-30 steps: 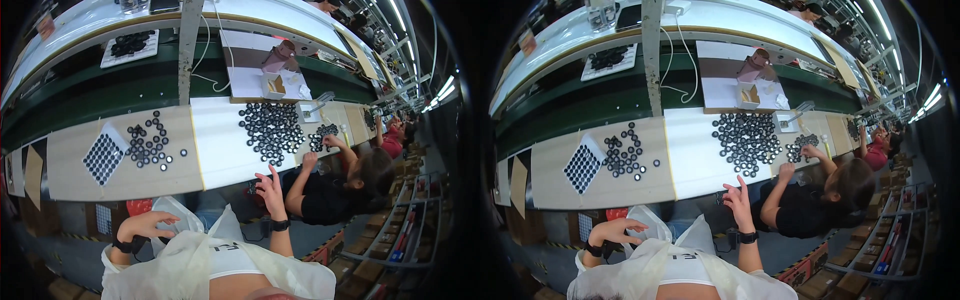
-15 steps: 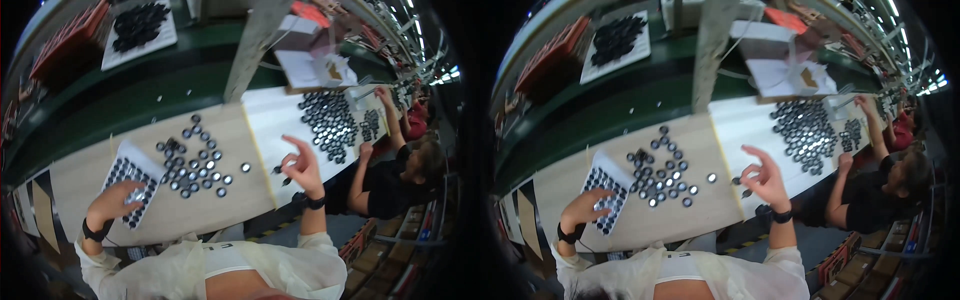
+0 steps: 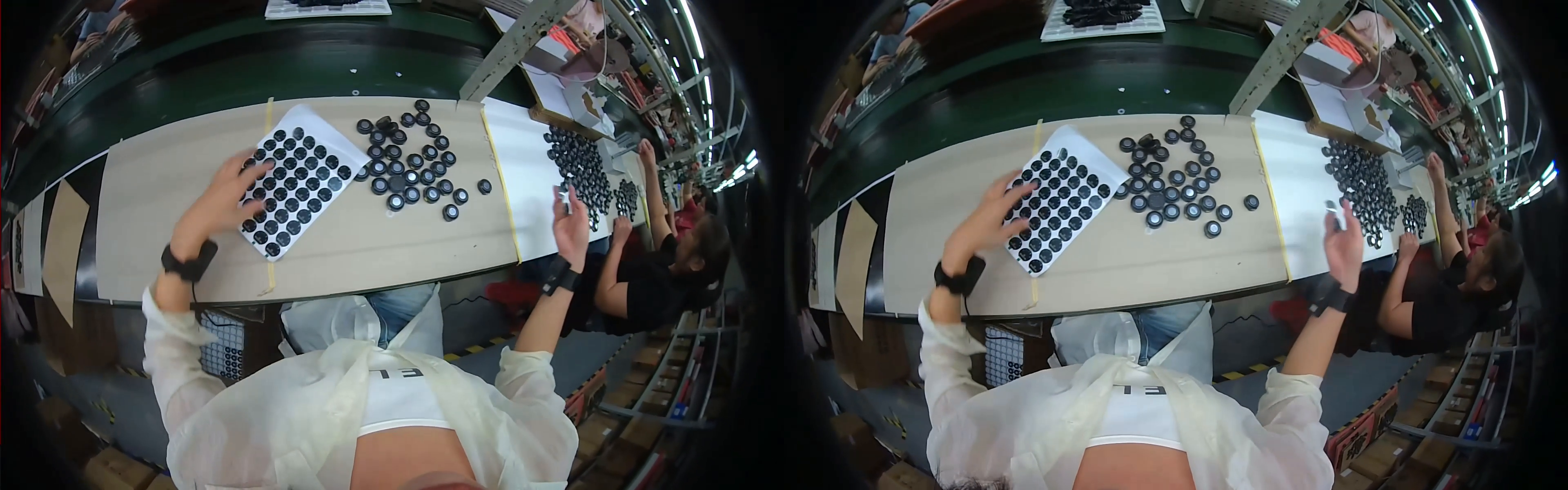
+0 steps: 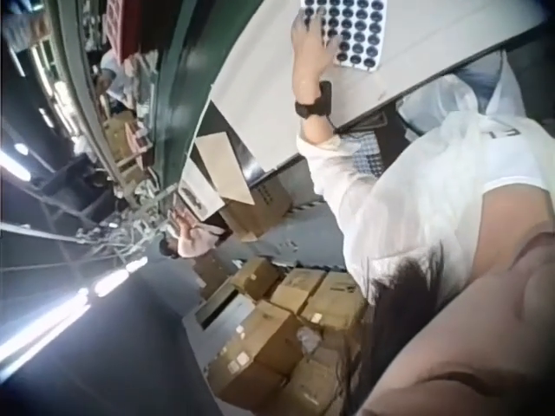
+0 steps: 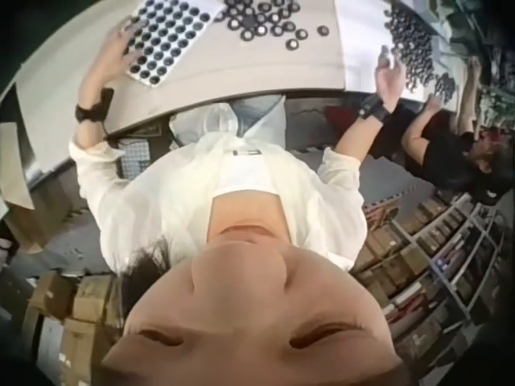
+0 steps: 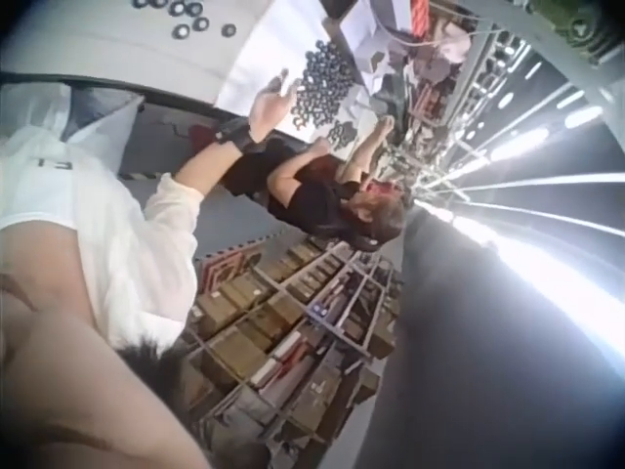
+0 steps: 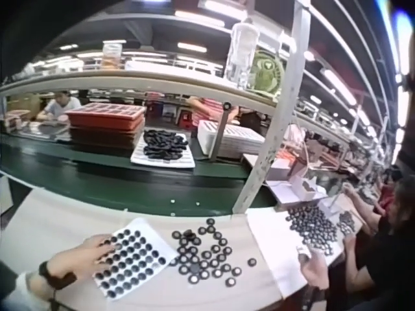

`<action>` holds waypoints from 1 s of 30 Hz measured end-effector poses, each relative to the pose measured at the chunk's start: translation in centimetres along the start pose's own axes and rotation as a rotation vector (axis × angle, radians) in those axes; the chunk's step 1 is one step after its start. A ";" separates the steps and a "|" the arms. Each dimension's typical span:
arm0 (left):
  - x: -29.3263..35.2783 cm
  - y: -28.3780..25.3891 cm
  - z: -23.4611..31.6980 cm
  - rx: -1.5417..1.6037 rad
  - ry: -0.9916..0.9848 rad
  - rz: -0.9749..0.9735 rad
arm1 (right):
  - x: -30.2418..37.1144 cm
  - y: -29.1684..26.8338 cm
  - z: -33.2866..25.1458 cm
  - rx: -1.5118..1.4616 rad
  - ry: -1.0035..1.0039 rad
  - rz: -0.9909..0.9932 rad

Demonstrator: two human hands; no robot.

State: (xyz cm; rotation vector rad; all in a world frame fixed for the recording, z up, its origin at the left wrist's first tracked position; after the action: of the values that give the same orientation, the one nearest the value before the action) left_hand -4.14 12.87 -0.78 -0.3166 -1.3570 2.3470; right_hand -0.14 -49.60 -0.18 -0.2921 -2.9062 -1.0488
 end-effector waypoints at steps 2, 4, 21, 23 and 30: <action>-3.3 -1.0 -1.8 0.040 0.059 0.056 | 2.2 5.0 2.6 0.114 0.077 -0.224; -6.6 -1.9 -1.7 0.081 0.081 0.071 | 5.1 11.7 5.5 0.247 0.134 -0.312; 4.4 -3.4 3.7 -0.146 -0.177 0.239 | 15.8 7.9 5.8 0.552 -0.035 -0.335; 12.1 -6.8 6.9 -0.033 -0.270 0.216 | 17.8 6.3 1.9 0.754 -0.237 -0.183; 35.3 -12.6 10.1 -0.301 -0.792 1.025 | 25.9 8.3 -13.8 1.063 -0.595 0.157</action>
State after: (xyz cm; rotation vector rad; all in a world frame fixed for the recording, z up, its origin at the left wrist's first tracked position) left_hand -36.57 26.70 15.51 -0.1800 -2.3389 3.2876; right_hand -24.40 -47.85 18.25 -0.8173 -3.3050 0.7755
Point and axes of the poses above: each hand's wrist, its own x-axis away from the middle knuckle, its own y-axis out of the palm, z = x × y, the point moved 4 cm from there along -x, towards the middle knuckle, and after that the axes turned 7 degrees about -z, right-handed, at the moved point
